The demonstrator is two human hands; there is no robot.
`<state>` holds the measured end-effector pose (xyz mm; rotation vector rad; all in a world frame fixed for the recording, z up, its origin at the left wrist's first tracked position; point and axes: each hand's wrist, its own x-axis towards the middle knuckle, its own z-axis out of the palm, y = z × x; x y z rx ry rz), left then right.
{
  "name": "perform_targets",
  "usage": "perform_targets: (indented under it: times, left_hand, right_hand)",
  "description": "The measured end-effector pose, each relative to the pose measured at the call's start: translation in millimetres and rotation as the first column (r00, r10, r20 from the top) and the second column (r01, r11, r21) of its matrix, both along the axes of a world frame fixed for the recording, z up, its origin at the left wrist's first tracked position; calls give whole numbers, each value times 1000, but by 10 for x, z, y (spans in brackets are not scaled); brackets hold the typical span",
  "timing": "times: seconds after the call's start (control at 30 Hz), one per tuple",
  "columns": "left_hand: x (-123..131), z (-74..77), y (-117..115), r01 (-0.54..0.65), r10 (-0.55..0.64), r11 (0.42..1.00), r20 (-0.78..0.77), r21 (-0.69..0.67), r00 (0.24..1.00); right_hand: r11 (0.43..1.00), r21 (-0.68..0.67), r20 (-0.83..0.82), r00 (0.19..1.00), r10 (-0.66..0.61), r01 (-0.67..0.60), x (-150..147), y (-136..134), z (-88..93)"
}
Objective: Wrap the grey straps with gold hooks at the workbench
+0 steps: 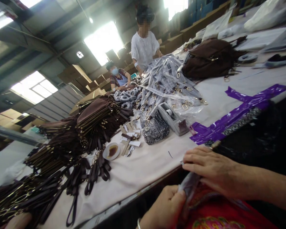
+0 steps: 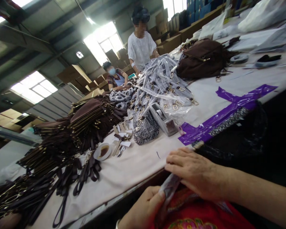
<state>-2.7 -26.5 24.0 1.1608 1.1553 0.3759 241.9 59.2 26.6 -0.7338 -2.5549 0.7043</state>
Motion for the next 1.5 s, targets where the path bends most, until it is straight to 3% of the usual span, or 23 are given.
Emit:
perform_targets:
  times: [0.07, 0.13, 0.2, 0.3, 0.37, 0.43, 0.5, 0.63, 0.73, 0.8, 0.87, 0.93, 1.0, 1.03, 1.1, 1.17, 1.27, 1.37, 1.5]
  left_hand:
    - [11, 25, -49, -61, 114, 978, 264, -202, 958]
    - [6, 31, -118, -80, 230, 944, 465, -320, 855]
    - [-12, 20, -196, -101, 337, 911, 580, -400, 742]
    - [-10, -23, -267, -91, 378, 912, 734, -400, 564]
    - [39, -52, -256, -30, 321, 939, 841, -343, 435]
    - [125, -75, -209, -37, 326, 942, 884, -333, 335]
    - [220, -98, -159, -165, 402, 915, 874, -369, 273]
    - [329, -209, -140, -367, 460, 859, 853, -358, 246]
    - [334, -347, -188, -423, 492, 837, 818, -348, 300]
    - [308, -424, -218, -455, 519, 827, 760, -330, 392]
    - [246, -461, -226, -509, 528, 821, 680, -258, 508]
    - [144, -447, -204, -543, 526, 822, 597, -173, 606]
    - [19, -389, -156, -488, 473, 864, 532, -122, 703]
    - [-39, -350, -129, -431, 426, 895, 494, -111, 758]
    - [-121, -264, -87, -279, 293, 956, 371, -92, 881]
    - [-141, -184, -80, -141, 156, 986, 197, -91, 968]
    - [-86, -102, -137, -31, 31, 997, -5, -76, 1000]
    - [-35, -84, -230, -11, 13, 1000, -109, 20, 994]
    - [-77, -137, -347, -100, 101, 995, -15, 23, 995]
  right_hand:
    - [995, -3, -14, 995, 98, -98, -101, -96, -19]
    - [976, -178, -51, 991, 120, -128, -205, -183, -46]
    - [894, -419, -134, 985, 111, -158, -281, -248, -53]
    - [745, -623, -294, 954, 59, -239, -347, -318, -32]
    - [706, -661, -366, 931, -5, -255, -392, -362, -28]
    - [676, -691, -412, 908, -76, -257, -453, -406, -44]
    - [640, -730, -425, 893, -151, -239, -518, -450, -69]
    - [635, -761, -329, 922, -203, -132, -612, -533, -77]
    - [667, -742, -303, 922, -241, -69, -658, -585, -81]
    - [672, -741, -283, 915, -286, -19, -674, -599, -129]
    - [723, -688, -225, 928, -297, 65, -656, -586, -220]
    - [845, -513, -136, 958, -254, 151, -595, -543, -332]
    - [965, -209, -25, 985, -168, 159, -509, -486, -431]
    - [991, -50, 32, 992, -121, 123, -468, -461, -469]
    - [981, 192, 118, 993, -27, 4, -406, -436, -519]
    - [950, 300, 153, 987, 40, -85, -377, -453, -547]
    - [935, 332, 162, 984, 72, -123, -371, -521, -571]
    - [954, 253, 167, 978, 122, -162, -366, -550, -553]
    - [985, -3, 121, 977, 173, -174, -318, -479, -490]
